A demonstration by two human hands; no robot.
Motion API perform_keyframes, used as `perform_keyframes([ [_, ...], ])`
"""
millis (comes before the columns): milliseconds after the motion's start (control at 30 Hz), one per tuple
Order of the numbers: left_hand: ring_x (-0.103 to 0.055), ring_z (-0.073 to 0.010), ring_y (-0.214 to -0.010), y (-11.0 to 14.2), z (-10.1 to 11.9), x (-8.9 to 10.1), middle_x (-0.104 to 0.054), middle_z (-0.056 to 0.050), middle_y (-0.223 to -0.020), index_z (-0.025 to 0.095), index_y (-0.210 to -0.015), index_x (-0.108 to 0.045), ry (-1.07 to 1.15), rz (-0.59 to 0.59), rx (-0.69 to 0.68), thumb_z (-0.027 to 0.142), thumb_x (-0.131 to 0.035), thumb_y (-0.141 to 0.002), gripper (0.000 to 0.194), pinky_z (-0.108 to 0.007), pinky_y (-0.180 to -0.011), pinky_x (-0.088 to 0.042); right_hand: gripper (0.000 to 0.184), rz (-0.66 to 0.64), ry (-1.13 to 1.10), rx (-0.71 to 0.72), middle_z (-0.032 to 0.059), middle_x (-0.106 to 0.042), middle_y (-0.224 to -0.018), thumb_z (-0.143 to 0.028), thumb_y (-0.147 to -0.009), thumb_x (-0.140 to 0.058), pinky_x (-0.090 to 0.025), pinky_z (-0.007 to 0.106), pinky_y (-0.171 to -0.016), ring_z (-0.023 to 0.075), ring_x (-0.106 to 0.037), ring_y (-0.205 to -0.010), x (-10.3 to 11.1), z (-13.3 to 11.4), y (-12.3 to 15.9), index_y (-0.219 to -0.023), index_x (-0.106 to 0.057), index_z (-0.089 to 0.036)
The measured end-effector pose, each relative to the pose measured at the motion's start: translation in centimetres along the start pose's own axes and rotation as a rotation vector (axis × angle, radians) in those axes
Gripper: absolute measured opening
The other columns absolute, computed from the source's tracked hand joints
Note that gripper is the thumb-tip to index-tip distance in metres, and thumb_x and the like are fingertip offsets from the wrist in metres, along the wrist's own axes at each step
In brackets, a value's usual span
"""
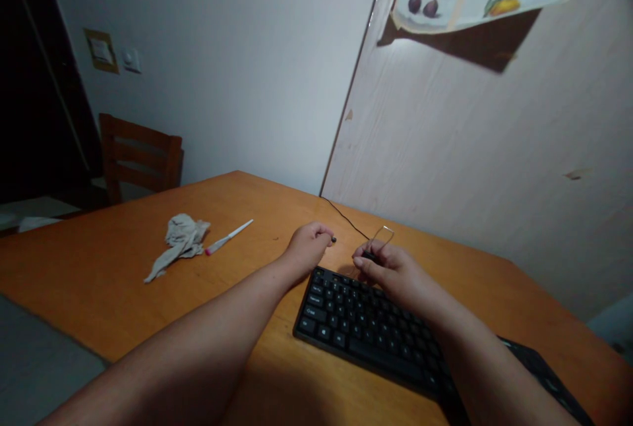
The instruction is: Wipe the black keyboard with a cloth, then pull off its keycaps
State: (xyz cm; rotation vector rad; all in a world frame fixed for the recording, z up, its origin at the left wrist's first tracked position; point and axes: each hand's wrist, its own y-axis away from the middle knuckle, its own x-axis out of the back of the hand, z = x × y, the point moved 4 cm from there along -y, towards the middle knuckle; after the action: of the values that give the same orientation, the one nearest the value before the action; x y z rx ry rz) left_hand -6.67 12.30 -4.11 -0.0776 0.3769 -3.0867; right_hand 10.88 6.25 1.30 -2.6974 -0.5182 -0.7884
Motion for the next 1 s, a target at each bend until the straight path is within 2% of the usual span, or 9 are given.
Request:
perform_keyframes([
  [433, -0.057, -0.0125, -0.066, 0.9, 0.6, -0.4, -0.065, -0.002, -0.076, 0.016, -0.083, -0.065, -0.07, -0.051, -0.013, 0.017, -0.054, -0.075, 0.014, -0.022, -0.058, -0.042, 0.017, -0.045, -0.012, 0.014, 0.0009, -0.064, -0.077, -0.035, -0.088, -0.057, -0.044, 0.025, -0.066, 0.0143, -0.058, -0.071, -0.8, 0.4, -0.1, -0.087, -0.063, -0.019],
  [700, -0.057, -0.0126, -0.066, 1.3, 1.1, -0.6, -0.065, -0.002, -0.074, 0.015, -0.083, -0.065, -0.088, -0.071, 0.013, 0.014, -0.053, -0.075, 0.015, -0.023, -0.06, -0.042, 0.019, -0.068, -0.009, -0.012, 0.0008, -0.064, -0.077, -0.037, -0.088, -0.058, -0.044, 0.025, -0.064, 0.0145, -0.057, -0.069, -1.3, 1.0, -0.2, -0.09, -0.065, -0.019],
  [933, -0.06, -0.0138, -0.072, 1.3, 0.6, -0.8, -0.066, -0.003, -0.077, 0.015, -0.084, -0.065, -0.111, -0.078, -0.006, 0.016, -0.055, -0.075, 0.014, -0.023, -0.065, -0.045, 0.018, -0.009, 0.107, 0.07, 0.0032, -0.069, -0.088, -0.035, -0.087, -0.061, -0.046, 0.028, -0.076, 0.0176, -0.062, -0.082, -1.2, 0.5, -0.4, -0.088, -0.07, -0.02],
  [1000, -0.06, -0.0137, -0.072, 1.3, 0.5, -0.8, -0.066, -0.002, -0.077, 0.015, -0.084, -0.065, -0.119, -0.085, -0.006, 0.017, -0.054, -0.075, 0.014, -0.023, -0.065, -0.045, 0.02, -0.044, 0.064, 0.042, 0.0021, -0.068, -0.083, -0.037, -0.087, -0.06, -0.046, 0.026, -0.07, 0.016, -0.061, -0.076, -1.4, 0.6, -0.4, -0.088, -0.069, -0.02],
])
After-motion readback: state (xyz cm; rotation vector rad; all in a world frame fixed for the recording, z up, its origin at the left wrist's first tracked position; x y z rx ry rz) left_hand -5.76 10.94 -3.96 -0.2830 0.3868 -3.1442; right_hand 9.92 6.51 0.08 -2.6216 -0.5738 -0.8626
